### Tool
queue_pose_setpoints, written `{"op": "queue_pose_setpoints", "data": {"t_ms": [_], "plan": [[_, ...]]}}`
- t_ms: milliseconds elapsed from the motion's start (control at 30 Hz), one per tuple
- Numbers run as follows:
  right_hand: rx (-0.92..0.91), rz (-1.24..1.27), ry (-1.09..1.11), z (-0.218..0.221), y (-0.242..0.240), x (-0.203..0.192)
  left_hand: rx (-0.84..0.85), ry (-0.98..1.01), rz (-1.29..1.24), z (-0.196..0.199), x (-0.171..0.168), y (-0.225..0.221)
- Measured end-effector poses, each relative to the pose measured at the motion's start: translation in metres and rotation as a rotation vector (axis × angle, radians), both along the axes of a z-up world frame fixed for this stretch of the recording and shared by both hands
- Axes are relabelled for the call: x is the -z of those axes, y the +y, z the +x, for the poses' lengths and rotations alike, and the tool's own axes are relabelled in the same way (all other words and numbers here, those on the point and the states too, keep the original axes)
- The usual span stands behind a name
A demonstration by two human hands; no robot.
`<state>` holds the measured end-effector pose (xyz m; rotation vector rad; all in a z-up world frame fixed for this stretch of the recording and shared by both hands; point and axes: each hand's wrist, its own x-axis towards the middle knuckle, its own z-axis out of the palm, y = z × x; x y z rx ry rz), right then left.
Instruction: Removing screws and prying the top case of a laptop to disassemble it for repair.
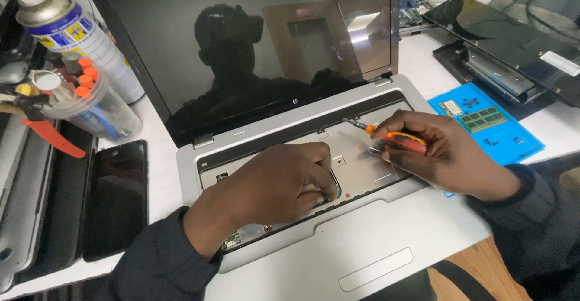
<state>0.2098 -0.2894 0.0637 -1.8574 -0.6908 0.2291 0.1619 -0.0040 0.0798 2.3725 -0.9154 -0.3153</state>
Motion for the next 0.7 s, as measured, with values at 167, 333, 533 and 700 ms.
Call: {"op": "queue_pose_setpoints", "data": {"t_ms": [167,333,533,700], "plan": [[0.022,-0.034,-0.040,0.000,0.001,0.001,0.023,-0.001,-0.007,0.003,0.006,0.000],[0.069,-0.079,-0.073,-0.002,0.002,-0.001,0.007,0.042,-0.002,0.002,0.005,-0.001],[0.050,-0.086,-0.110,-0.001,0.002,-0.001,0.053,-0.102,-0.031,-0.003,0.016,-0.002],[0.053,-0.069,-0.100,-0.002,0.003,-0.001,0.108,-0.347,-0.104,-0.010,0.023,-0.002]]}}
